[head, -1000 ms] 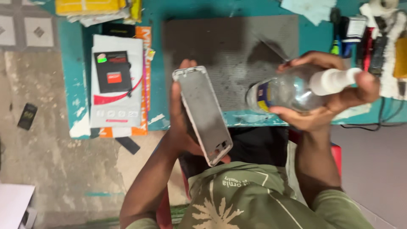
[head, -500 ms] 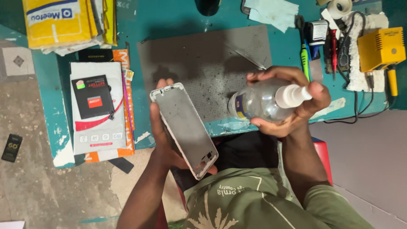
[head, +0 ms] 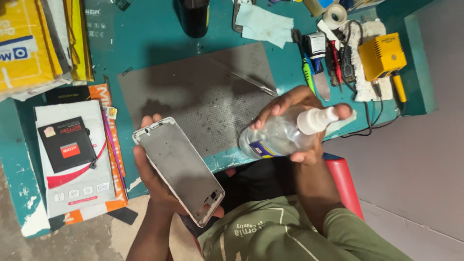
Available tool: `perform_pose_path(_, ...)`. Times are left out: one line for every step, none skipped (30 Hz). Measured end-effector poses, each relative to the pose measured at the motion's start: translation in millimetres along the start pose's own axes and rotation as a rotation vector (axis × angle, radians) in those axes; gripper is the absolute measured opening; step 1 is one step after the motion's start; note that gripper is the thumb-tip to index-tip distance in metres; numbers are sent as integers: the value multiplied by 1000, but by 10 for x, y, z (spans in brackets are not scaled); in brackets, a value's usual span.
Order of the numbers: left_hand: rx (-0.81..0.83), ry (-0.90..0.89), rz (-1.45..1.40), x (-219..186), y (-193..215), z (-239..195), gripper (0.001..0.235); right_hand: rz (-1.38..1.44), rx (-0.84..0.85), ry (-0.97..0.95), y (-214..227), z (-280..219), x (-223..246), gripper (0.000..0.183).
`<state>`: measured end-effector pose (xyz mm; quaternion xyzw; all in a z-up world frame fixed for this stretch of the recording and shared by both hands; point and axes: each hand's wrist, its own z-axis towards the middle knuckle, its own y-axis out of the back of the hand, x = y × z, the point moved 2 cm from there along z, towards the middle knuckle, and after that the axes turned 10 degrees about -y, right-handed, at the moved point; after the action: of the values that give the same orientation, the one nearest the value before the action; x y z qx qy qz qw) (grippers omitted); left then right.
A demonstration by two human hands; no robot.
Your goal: The person cleans the inside of a white smartphone chassis. They spray a clear liquid from a bottle onto the chassis and wipe it with their fingers. They then use a toothbrush to scrub the surface and edges of the chassis.
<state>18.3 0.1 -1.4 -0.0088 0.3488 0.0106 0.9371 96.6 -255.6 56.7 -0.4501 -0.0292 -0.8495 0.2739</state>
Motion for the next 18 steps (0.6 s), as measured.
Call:
perform_pose_path(-32,83,-49,53,-13,-27,136,5,-48,-65,-16,-37,48,91)
perform_pose_path(-66,165,-99,130,-23,-44,123,11,-70,-112,-45,-85,117,91)
perform_pose_path(-65,162,-127,115,0,-84,125,34,-82,-171,-115,-143,169,91)
perform_pose_path(-63,160,-155,105,30,-108,127,58,-92,-230,-164,-180,229,91)
perform_pose_path(-30,122,-195,94,58,-103,136,-99,1,-273,-237,-199,293,89)
perform_pose_path(4,86,-237,75,80,-81,145,-254,98,-308,-293,-198,355,89)
perform_pose_path(30,94,-249,52,110,-43,147,-417,192,-332,-348,-196,422,89)
perform_pose_path(56,102,-261,30,123,5,149,-464,220,-415,-401,-195,461,85)
perform_pose_path(96,98,-225,-29,161,40,152,-511,240,-502,-459,-201,491,82)
perform_pose_path(113,100,-222,-71,178,82,154,-558,262,-588,-534,-214,504,79)
perform_pose_path(135,97,-223,-122,199,127,156,-643,276,-611,-601,-214,516,78)
perform_pose_path(134,98,-256,-151,204,176,157,-728,291,-633,-669,-219,523,78)
perform_pose_path(154,90,-258,-183,200,214,157,-818,301,-657,-735,-236,522,77)
perform_pose_path(166,96,-241,-237,199,232,157,-832,303,-689,-780,-248,507,78)
perform_pose_path(199,90,-190,-273,195,249,157,-851,303,-721,-825,-269,485,78)
perform_pose_path(214,89,-159,-300,189,262,156,-869,304,-752,-851,-286,463,79)
perform_pose_path(232,83,-129,-302,187,285,156,-864,296,-724,-875,-300,447,78)
perform_pose_path(233,82,-118,-305,184,300,155,-859,289,-695,-889,-316,426,78)
